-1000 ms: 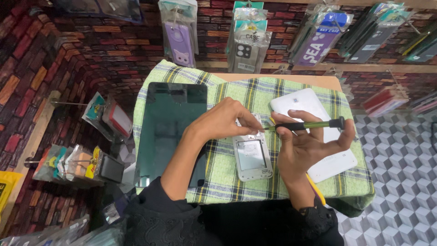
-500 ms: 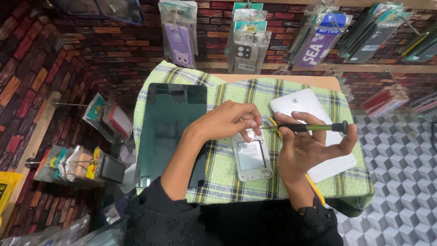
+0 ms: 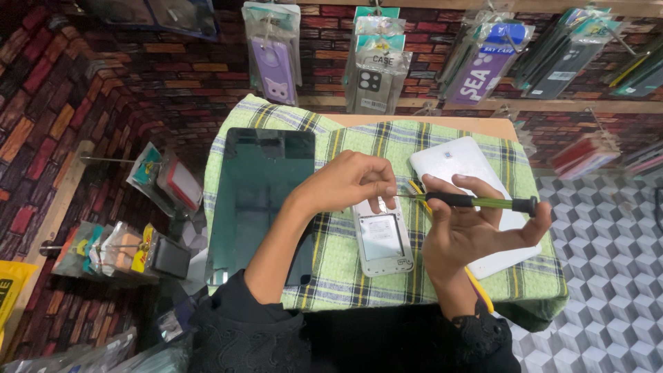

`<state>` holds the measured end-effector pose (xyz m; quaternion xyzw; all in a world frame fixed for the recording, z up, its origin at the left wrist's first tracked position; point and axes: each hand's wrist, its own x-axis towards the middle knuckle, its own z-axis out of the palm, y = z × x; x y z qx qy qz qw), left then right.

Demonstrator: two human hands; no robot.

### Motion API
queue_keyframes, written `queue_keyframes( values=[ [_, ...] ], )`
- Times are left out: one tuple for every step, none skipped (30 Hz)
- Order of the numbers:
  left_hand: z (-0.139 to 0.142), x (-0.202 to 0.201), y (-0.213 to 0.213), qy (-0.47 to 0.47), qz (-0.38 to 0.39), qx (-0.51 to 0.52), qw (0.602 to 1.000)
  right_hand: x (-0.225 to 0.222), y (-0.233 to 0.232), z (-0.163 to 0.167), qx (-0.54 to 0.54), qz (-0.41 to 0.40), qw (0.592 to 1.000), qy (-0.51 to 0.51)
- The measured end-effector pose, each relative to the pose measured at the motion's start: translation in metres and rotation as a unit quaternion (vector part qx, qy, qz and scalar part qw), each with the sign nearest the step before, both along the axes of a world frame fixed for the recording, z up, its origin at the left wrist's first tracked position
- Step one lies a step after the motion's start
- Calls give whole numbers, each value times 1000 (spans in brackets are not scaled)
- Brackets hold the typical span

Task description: The person disassembles a white smartphone, removes the back cover and internal components, and cleans the interior with a toothbrush. They then reassemble the phone by placing the components back and screwing the back cover on.

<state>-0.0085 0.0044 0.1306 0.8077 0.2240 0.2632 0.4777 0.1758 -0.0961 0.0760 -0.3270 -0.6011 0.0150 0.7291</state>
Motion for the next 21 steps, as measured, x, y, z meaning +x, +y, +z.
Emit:
queue_keyframes(
  values=[
    [2,1,0,6,10,-10,1000,0,0,1,2,-4,1000,-5],
    [2,3,-1,-10,3,-22,1000,0,1,1,5,-8,1000,-8],
    [3,4,-2,-26,-5,-33,999,0,1,2,8,-12,1000,-10],
    [3,5,-2,-42,-13,-45,998,-1,1,2,11,-16,1000,-11],
    [4,6,-2,-38,-14,-50,998,0,0,3,12,-20,1000,-12],
    [4,6,-2,-33,-15,-56,998,-1,1,3,14,-24,1000,-12],
    [4,7,-2,-29,-15,-61,998,0,0,3,14,-29,999,-14],
    [5,7,-2,-34,-20,-63,997,0,0,3,15,-29,999,-12],
    [5,6,-2,-40,-25,-65,997,0,-1,3,16,-28,999,-11],
    [5,6,-2,-45,-29,-67,996,0,-1,3,19,-22,1000,-6],
    [5,6,-1,-48,-31,-66,996,0,-1,2,19,-20,1000,3],
    [5,5,-1,-51,-32,-65,996,0,-1,2,18,-18,1000,11],
    [4,5,-1,-53,-33,-64,996,0,-2,1,15,-20,999,23],
    [4,4,-2,-49,-33,-65,996,0,-2,1,17,-24,999,25],
    [4,4,-2,-44,-33,-67,996,0,-2,0,18,-27,999,27],
    [3,4,-2,-40,-33,-69,996,0,-1,0,25,-32,999,18],
    [3,4,-2,-40,-37,-69,996,0,-1,0,29,-33,999,14],
    [2,4,-1,-40,-41,-70,996,0,-1,0,33,-35,999,11],
    [2,4,-1,-41,-44,-70,996,0,-1,0,35,-34,999,14],
    [1,4,-1,-45,-55,-73,995,1,-1,0,36,-32,999,16],
    [1,3,0,-50,-66,-77,994,1,0,0,38,-31,999,17]
  ],
)
